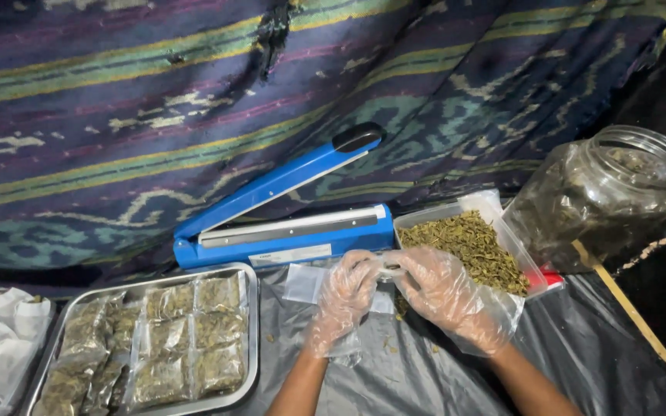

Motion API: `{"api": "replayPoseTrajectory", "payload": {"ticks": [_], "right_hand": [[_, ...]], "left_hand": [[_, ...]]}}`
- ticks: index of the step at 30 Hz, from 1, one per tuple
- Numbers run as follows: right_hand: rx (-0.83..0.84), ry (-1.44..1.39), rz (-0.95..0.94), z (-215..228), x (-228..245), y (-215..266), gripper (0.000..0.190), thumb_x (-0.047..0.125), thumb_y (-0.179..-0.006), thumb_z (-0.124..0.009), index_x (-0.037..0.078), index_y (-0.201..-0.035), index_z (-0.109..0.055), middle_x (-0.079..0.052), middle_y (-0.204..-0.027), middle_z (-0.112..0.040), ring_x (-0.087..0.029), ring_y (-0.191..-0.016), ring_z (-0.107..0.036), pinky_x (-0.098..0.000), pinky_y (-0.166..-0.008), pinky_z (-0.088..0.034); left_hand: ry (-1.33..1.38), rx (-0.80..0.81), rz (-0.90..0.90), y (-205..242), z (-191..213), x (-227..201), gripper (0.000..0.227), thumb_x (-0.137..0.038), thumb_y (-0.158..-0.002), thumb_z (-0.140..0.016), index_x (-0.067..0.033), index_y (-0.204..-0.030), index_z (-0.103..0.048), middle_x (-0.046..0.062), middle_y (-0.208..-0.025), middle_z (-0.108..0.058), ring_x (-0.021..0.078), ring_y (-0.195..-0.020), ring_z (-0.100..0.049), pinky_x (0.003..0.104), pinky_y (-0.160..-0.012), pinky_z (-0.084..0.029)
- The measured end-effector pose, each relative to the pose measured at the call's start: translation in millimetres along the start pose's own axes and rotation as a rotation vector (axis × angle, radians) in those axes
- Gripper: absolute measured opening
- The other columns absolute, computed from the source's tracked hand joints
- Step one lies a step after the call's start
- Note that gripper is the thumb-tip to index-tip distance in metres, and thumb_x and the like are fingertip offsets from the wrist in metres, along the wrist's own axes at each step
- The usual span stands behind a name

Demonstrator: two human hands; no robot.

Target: The person fills small plastic bags with dried leaves from a container and a jar, using their hands and a small plastic cup.

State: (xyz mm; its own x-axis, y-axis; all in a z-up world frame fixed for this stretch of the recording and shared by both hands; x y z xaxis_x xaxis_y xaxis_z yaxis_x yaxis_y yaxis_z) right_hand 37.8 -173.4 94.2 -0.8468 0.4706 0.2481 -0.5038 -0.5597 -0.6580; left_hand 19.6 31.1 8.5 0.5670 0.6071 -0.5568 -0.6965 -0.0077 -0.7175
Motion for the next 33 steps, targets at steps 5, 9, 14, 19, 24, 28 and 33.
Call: {"api": "replayPoseTrajectory", "payload": {"ticks": [5, 9, 14, 19, 24, 28, 33], "right_hand": [[0.015, 0.119, 0.071, -5.7, -15.6, 12.0, 0.016, 0.016, -0.095, -0.083, 0.018, -0.11, -0.085, -0.008, -0.106, -0.083, -0.035, -0.101, -0.083, -0.0497, -0.085, -0.072], [-0.028, 0.112, 0.04, -10.6, -14.2, 12.4, 0.014, 0.02, -0.101, -0.081, 0.018, -0.114, -0.085, -0.008, -0.107, -0.083, -0.033, -0.102, -0.084, -0.0483, -0.087, -0.072], [0.134, 0.073, -0.07, -15.3, -30.0, 19.8, 0.01, 0.02, -0.098, -0.08, 0.02, -0.105, -0.087, -0.005, -0.11, -0.085, -0.033, -0.109, -0.084, -0.048, -0.091, -0.071], [0.111, 0.08, -0.098, -11.8, -23.5, 17.4, 0.007, 0.022, -0.096, -0.082, 0.025, -0.101, -0.087, -0.001, -0.11, -0.085, -0.028, -0.109, -0.084, -0.0443, -0.092, -0.071], [0.021, 0.162, -0.009, -7.2, -13.6, 15.0, 0.008, 0.026, -0.101, -0.082, 0.023, -0.108, -0.085, -0.003, -0.112, -0.082, -0.027, -0.107, -0.083, -0.0422, -0.088, -0.071], [0.125, 0.14, -0.05, -13.7, -24.2, 21.5, 0.008, 0.027, -0.095, -0.08, 0.025, -0.102, -0.085, -0.002, -0.107, -0.082, -0.028, -0.104, -0.084, -0.045, -0.087, -0.072], [0.092, 0.097, -0.014, -4.9, -11.5, 10.5, 0.014, 0.025, -0.099, -0.081, 0.023, -0.113, -0.084, -0.007, -0.113, -0.082, -0.033, -0.107, -0.085, -0.0476, -0.088, -0.073]], "left_hand": [[-0.036, -0.007, -0.025, 6.3, -9.3, 10.4, 0.022, -0.042, -0.119, -0.067, -0.0259, -0.113, -0.081, -0.005, -0.118, -0.075, 0.0278, -0.096, -0.085, 0.042, -0.082, -0.073], [-0.055, -0.008, -0.022, 6.5, -6.6, 7.4, 0.021, -0.042, -0.119, -0.066, -0.0273, -0.116, -0.081, -0.005, -0.12, -0.075, 0.0289, -0.097, -0.085, 0.044, -0.083, -0.074], [-0.046, -0.068, -0.027, 8.7, -10.2, 17.1, 0.021, -0.042, -0.118, -0.067, -0.027, -0.108, -0.078, -0.008, -0.121, -0.074, 0.0239, -0.097, -0.085, 0.04, -0.083, -0.074], [-0.038, -0.059, -0.069, 2.7, -2.7, 2.6, 0.021, -0.039, -0.118, -0.066, -0.0238, -0.107, -0.076, -0.006, -0.128, -0.073, 0.0265, -0.101, -0.085, 0.041, -0.086, -0.074], [-0.028, -0.057, -0.048, -3.9, 9.5, -12.7, 0.021, -0.041, -0.118, -0.067, -0.0248, -0.11, -0.078, -0.007, -0.127, -0.073, 0.0262, -0.105, -0.085, 0.04, -0.089, -0.073], [-0.012, -0.041, -0.042, -2.7, 6.7, -9.0, 0.022, -0.04, -0.117, -0.067, -0.0227, -0.108, -0.078, -0.005, -0.125, -0.073, 0.0285, -0.104, -0.085, 0.042, -0.088, -0.074], [-0.015, -0.048, -0.028, -8.9, 12.3, -16.4, 0.022, -0.041, -0.117, -0.068, -0.0236, -0.108, -0.079, -0.006, -0.124, -0.074, 0.0267, -0.104, -0.085, 0.04, -0.089, -0.074]]}}
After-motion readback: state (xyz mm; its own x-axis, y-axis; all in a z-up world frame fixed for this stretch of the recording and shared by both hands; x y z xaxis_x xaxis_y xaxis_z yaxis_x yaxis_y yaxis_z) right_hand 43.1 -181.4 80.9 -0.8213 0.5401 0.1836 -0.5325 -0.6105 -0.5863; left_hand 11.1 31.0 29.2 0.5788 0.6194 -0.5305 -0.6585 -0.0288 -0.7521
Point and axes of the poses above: each hand's wrist, its own y-axis away from the middle knuckle, its own z-axis out of the back of the hand, x = y × z, the point moved 3 cm from there along -y, towards the middle knuckle
